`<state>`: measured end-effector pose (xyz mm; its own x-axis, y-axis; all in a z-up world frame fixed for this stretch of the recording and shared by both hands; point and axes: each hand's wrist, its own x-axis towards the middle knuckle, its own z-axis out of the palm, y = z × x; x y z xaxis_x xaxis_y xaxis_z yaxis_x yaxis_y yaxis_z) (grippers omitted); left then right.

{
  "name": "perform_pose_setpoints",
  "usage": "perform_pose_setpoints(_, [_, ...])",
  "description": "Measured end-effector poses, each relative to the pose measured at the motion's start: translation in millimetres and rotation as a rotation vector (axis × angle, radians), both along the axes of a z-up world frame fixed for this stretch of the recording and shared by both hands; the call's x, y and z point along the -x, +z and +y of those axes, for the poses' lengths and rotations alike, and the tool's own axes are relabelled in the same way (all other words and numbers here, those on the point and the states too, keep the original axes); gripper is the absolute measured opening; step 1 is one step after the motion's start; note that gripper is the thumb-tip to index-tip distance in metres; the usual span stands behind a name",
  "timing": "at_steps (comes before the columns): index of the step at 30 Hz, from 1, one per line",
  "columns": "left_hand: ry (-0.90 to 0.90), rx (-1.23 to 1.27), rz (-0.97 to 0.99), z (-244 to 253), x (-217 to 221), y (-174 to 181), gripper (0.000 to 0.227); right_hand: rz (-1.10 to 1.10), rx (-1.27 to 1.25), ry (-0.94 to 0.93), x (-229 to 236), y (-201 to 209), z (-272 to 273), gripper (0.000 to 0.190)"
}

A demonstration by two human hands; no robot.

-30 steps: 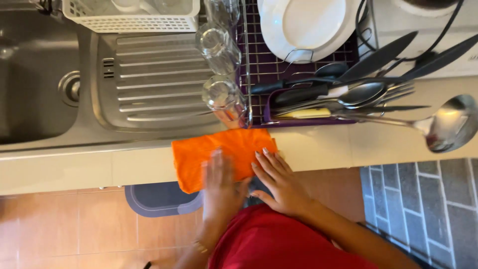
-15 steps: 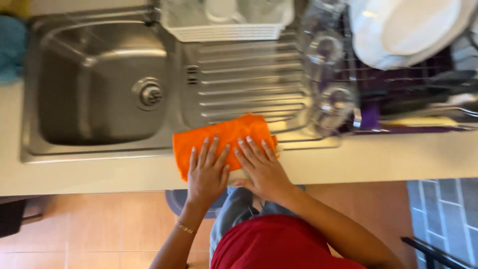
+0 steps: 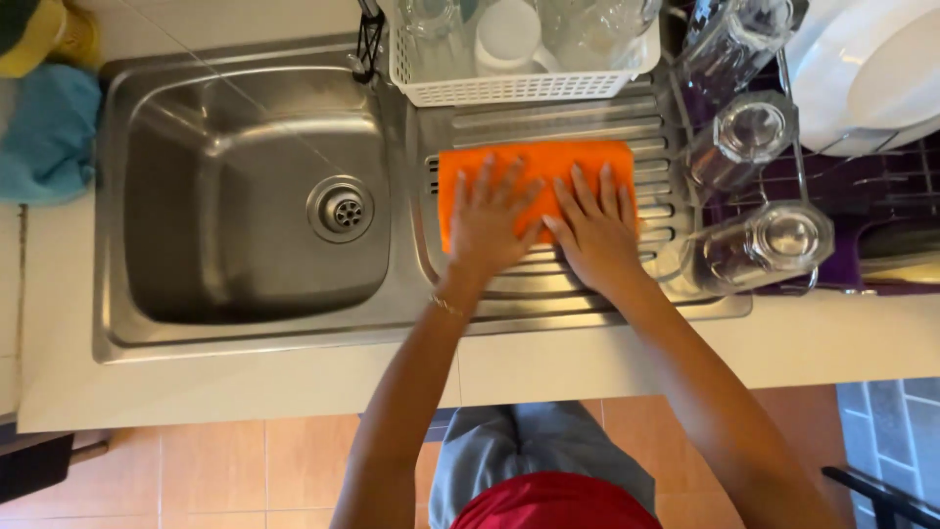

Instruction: Wiping down the kitchen sink drainboard, countertop, and stove surface with a cleaning cloth.

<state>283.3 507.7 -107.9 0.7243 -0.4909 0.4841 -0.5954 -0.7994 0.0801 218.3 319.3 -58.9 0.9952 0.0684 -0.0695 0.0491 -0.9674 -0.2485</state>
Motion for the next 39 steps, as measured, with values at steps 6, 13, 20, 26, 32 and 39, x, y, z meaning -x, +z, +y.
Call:
perform_pose_setpoints(6, [0.234, -0.002, 0.188, 16, -56, 22, 0.076, 0.103, 0.035, -0.135, -79, -1, 29, 0.062])
perform_pose_setpoints(13, [0.171, -0.077, 0.389, 26, -46, 29, 0.080, 0.063, 0.020, -0.138, -49, 1, 37, 0.062])
perform_pose_setpoints(20, [0.040, -0.134, 0.395, 24, -47, 37, 0.081, -0.064, 0.039, -0.129, -36, -6, 31, 0.060])
perform_pose_setpoints(26, [0.049, -0.054, 0.377, 19, -56, 32, 0.073, -0.434, 0.010, -0.010, -78, -21, 28, 0.048])
perform_pose_setpoints(32, [0.107, 0.109, 0.135, 16, -50, 20, 0.058, -0.435, 0.070, 0.034, -83, -25, -4, 0.046])
perform_pose_setpoints(39, [0.138, 0.131, 0.139, -12, -61, 19, 0.059, -0.592, 0.119, -0.084, -85, -22, -29, 0.038])
